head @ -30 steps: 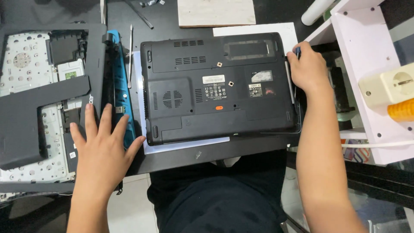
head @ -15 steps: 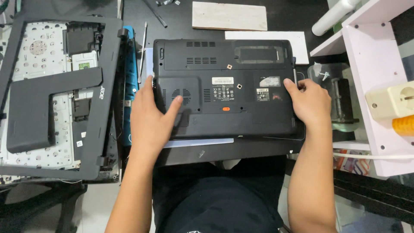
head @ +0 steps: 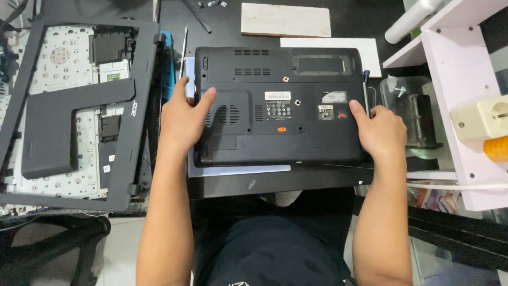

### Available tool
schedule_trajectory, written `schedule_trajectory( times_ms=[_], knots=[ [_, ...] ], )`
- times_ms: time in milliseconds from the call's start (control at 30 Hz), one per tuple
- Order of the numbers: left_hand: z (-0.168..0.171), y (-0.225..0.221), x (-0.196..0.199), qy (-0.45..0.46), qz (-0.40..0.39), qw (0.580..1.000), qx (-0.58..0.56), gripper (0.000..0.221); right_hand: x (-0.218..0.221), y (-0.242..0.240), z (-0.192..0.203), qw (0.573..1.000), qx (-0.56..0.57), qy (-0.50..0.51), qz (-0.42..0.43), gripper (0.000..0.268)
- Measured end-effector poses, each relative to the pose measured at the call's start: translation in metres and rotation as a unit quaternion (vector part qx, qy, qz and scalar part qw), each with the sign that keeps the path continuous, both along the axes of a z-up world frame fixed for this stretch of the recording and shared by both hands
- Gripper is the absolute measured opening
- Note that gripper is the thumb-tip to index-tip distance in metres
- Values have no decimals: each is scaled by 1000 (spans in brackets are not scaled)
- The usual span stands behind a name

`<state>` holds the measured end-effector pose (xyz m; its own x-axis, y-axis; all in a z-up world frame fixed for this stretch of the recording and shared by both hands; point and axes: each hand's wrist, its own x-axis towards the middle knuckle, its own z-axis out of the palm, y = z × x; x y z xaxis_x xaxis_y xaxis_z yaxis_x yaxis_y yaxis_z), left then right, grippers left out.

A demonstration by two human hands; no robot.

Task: The person disassembles a laptop by removing screws, the DVD drive, and the battery to access internal components.

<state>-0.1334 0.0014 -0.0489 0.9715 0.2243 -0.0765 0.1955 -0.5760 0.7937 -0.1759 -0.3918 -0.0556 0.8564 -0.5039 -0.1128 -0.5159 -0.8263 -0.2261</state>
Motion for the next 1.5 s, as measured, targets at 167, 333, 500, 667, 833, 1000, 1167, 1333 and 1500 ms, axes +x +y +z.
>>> schedule_trajectory(
  times_ms=[167,333,500,667,833,1000,1167,1333,1500],
  knots=[
    [-4,0,9,15,10,1000,10,85,-1,-5,0,998,48,-26,25,76],
    [-9,2,17,24,20,999,14,88,-12,3,-8,977,186,-103,-10,63],
    [-17,6,17,18,32,999,6,89,-19,4,-6,950,258,-176,-4,55],
    [-27,6,22,10,31,999,-2,90,-28,12,11,938,258,-230,20,51],
    [-56,1,28,-36,11,999,25,90,-33,15,12,934,210,-283,54,47],
    [-42,-6,19,-46,13,998,-45,81,-37,14,4,913,247,-319,63,45],
    [-7,-12,4,-68,31,988,-138,77,-36,17,9,874,318,-359,79,51],
    [16,-15,-11,-196,4,948,-251,58,-34,12,-4,794,346,-466,180,77],
    [22,-15,-23,-292,-49,914,-279,59,-24,8,-28,805,274,-498,168,90]
  ],
)
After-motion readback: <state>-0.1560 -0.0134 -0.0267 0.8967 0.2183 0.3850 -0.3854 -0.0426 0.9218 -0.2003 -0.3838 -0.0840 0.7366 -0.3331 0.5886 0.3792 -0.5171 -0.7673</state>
